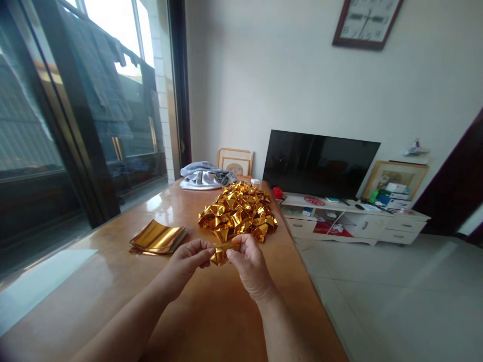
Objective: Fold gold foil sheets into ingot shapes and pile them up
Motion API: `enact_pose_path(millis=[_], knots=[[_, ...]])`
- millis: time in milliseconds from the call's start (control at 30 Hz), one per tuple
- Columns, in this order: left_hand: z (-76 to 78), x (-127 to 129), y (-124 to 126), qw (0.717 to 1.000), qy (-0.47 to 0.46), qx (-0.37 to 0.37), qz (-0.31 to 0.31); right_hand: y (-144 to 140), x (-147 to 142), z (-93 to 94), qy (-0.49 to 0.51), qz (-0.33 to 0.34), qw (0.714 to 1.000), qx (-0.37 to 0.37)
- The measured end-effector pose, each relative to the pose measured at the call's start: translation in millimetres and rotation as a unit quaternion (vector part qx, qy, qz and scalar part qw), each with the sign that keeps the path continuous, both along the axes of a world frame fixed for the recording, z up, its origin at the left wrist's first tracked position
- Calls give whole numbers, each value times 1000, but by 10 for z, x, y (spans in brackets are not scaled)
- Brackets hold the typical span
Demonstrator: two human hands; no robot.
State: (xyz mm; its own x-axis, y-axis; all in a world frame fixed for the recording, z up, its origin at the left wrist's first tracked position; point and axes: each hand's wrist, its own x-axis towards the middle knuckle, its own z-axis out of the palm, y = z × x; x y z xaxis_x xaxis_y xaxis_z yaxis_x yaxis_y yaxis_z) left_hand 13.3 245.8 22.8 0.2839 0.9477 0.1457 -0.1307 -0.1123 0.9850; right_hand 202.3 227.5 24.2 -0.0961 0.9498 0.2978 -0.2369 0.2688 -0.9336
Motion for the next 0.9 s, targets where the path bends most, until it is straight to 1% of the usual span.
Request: enact_pose_path(millis=[67, 167, 300, 433, 633, 900], knots=[[0, 15, -8, 999, 16, 40, 6, -9, -3, 17, 13, 2, 1000, -14], [-5, 31, -22, 995, 30, 93, 0, -14, 5, 31, -5, 8, 1000, -22], [15, 39, -48, 991, 38, 127, -5, -11, 16, 33, -38, 7, 999, -21], [30, 43, -63, 988, 50, 146, 3, -6, 17, 31, -41, 11, 999, -20], [24, 50, -56, 986, 56, 154, 12, -4, 18, 35, -45, 18, 999, -14], [62, 46, -78, 989, 48, 142, 0, 0, 34, 37, -46, 26, 999, -8]])
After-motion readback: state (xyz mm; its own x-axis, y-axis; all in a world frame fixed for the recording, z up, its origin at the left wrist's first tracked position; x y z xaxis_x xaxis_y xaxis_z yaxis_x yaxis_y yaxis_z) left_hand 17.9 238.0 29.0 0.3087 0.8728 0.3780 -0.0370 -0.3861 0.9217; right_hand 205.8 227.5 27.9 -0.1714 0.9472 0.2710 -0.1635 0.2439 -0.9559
